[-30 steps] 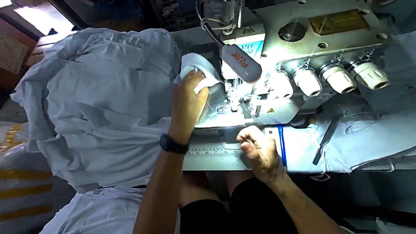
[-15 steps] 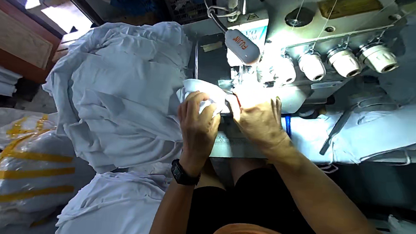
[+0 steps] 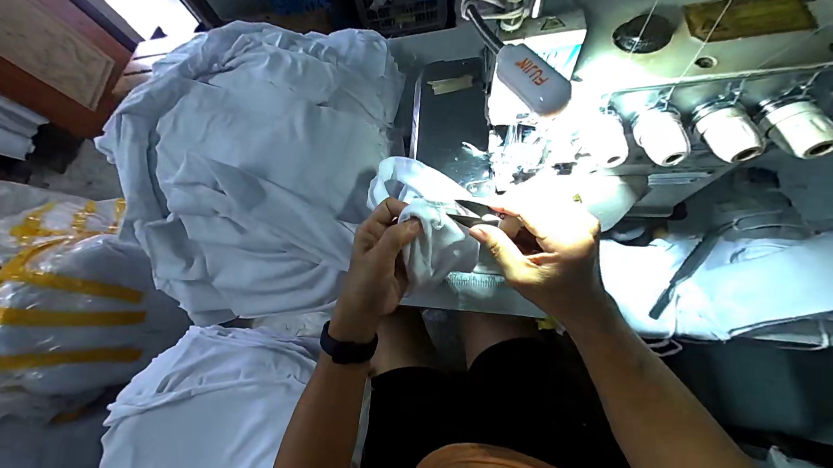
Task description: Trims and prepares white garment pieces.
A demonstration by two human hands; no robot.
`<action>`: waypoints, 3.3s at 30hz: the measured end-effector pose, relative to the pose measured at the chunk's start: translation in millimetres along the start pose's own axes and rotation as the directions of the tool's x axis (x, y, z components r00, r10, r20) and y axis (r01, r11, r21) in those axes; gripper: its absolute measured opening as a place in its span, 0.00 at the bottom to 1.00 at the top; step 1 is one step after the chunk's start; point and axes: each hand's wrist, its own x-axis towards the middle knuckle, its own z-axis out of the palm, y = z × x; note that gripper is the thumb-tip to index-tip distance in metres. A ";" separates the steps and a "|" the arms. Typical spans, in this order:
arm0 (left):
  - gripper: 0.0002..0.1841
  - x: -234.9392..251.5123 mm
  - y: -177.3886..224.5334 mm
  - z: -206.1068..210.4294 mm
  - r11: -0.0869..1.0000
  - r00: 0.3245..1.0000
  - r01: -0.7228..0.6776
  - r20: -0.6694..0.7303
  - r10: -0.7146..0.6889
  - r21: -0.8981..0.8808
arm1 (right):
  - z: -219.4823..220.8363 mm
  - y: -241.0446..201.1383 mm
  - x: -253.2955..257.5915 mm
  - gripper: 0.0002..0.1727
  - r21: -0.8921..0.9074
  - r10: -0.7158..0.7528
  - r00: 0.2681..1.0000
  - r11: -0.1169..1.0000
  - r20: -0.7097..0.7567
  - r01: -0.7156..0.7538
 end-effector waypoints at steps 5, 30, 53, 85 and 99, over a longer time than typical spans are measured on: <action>0.09 -1.3 -3.8 0.1 0.999 0.999 0.037 0.031 -0.036 -0.034 | 8.9 -7.4 1.7 0.14 -0.009 0.003 1.000 1.000 0.005 -0.003; 0.14 -80.8 -15.2 -84.4 0.741 0.886 0.294 -0.464 0.026 0.603 | 39.2 -41.9 -86.6 0.09 0.457 0.062 0.751 0.759 0.658 -0.463; 0.04 -110.7 6.6 -32.5 0.147 0.829 -0.455 0.358 0.429 0.878 | 29.6 -47.0 -51.6 0.04 0.362 -0.283 0.896 0.920 0.343 0.153; 0.11 -124.1 -18.7 -62.3 0.829 0.875 -0.241 -0.256 0.411 0.505 | 38.2 -49.1 -49.1 0.03 0.490 0.207 0.877 0.762 0.433 -0.422; 0.12 -44.3 -95.6 7.0 0.674 0.941 -0.320 0.141 0.308 0.666 | -76.4 19.5 -58.5 0.30 -0.743 0.937 0.257 0.344 0.235 -0.574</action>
